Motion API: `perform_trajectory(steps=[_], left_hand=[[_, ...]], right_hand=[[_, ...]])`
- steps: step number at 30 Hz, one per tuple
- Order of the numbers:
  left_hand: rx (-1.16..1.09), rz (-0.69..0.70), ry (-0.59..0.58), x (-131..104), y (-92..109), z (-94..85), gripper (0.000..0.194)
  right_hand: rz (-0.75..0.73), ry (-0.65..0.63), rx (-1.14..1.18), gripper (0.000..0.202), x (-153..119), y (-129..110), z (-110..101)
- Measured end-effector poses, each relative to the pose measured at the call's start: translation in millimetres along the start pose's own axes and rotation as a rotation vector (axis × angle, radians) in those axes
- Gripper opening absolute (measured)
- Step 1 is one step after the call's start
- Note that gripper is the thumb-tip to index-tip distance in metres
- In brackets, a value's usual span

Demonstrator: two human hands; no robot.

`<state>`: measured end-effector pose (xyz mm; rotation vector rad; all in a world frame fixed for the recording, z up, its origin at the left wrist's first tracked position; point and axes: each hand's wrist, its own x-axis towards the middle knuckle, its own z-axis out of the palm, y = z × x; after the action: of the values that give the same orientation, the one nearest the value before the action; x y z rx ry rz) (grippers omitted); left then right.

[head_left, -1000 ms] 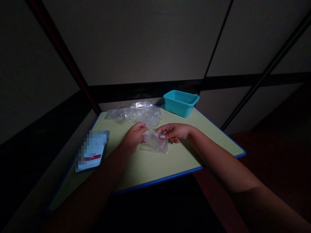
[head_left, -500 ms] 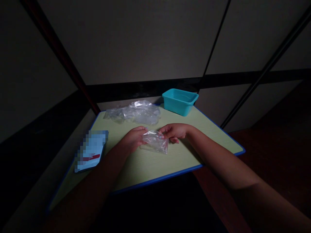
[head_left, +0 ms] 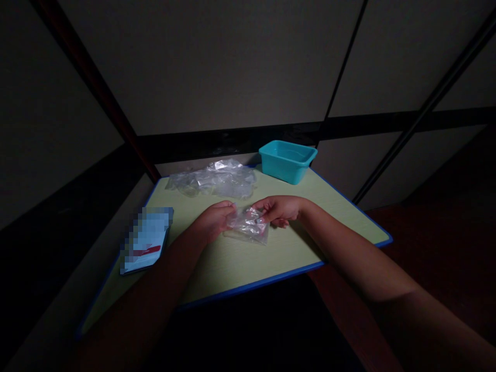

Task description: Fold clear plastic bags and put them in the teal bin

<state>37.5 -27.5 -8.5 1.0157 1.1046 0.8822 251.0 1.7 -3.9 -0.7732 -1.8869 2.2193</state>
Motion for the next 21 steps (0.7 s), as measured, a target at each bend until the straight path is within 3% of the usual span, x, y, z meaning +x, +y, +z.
perform_trajectory(steps=[9, 17, 21], left_hand=[[0.203, 0.074, 0.105, -1, 0, 7.7, 0.011], [0.763, 0.464, 0.199, 2, -9, -3.2, 0.013], [0.96, 0.527, 0.197, -1, -5, -6.7, 0.015]], right_hand=[[0.105, 0.056, -0.092, 0.058, -1, -1, -1], [0.164, 0.091, -0.106, 0.06, 1, 1, -1], [0.192, 0.124, -0.119, 0.063, 0, 1, -1]])
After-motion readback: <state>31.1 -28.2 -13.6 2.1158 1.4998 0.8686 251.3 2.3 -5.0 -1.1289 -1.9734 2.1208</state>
